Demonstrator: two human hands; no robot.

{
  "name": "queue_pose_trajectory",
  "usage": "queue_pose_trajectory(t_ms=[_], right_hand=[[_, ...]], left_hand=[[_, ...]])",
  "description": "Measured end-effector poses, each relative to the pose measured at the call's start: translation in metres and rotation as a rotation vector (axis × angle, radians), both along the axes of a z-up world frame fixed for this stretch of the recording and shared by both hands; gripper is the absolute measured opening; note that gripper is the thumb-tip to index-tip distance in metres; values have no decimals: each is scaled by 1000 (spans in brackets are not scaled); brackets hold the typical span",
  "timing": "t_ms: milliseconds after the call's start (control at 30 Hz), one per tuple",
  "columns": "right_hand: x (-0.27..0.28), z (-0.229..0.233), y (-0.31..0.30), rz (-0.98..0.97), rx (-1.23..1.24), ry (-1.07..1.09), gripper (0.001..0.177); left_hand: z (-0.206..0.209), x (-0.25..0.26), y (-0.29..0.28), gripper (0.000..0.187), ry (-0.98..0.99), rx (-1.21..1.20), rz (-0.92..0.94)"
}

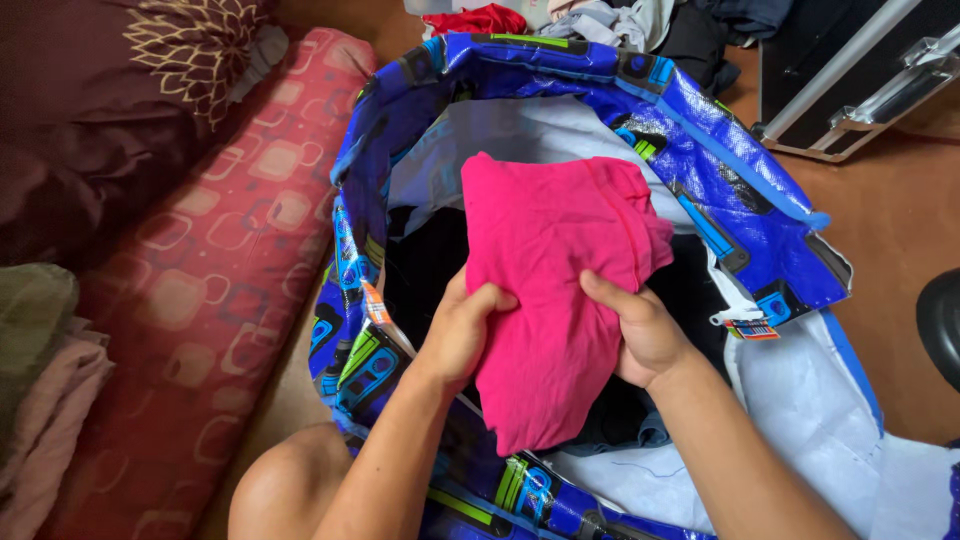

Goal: The person folds various items of clothing by hand and places them inside a large blue patterned bag on the floor.

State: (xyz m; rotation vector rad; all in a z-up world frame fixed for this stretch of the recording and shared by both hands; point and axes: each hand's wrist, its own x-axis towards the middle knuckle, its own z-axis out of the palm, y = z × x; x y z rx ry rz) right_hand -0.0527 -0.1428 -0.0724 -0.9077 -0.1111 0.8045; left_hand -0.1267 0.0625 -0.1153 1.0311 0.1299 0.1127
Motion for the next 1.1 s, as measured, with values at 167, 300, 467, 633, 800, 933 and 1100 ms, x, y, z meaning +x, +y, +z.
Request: queue_pose_trajectory(t_ms=[167,300,467,633,800,933,1100], right_hand=[[-2,4,8,-130,-109,-97,58],[11,-15,29,-146,-112,26,47],[48,-99,110,19,-31,145,20],[28,-132,193,84,-541,-23,38],[27,-63,172,547,-1394,-674,55],[35,-45,162,491,-1589,-1267,54],[23,-91,203,438,-1326,-1411,116]], left_hand=[[8,5,4,47,149,211,48],[18,11,19,56,93,600,170],[13,27,97,57,202,1212,350],[23,40,129,98,388,1643,400],[30,57,110,85,918,1934,-204],[-26,83,93,102,655,2373,-42],[-33,78,120,134,899,2157,-578]])
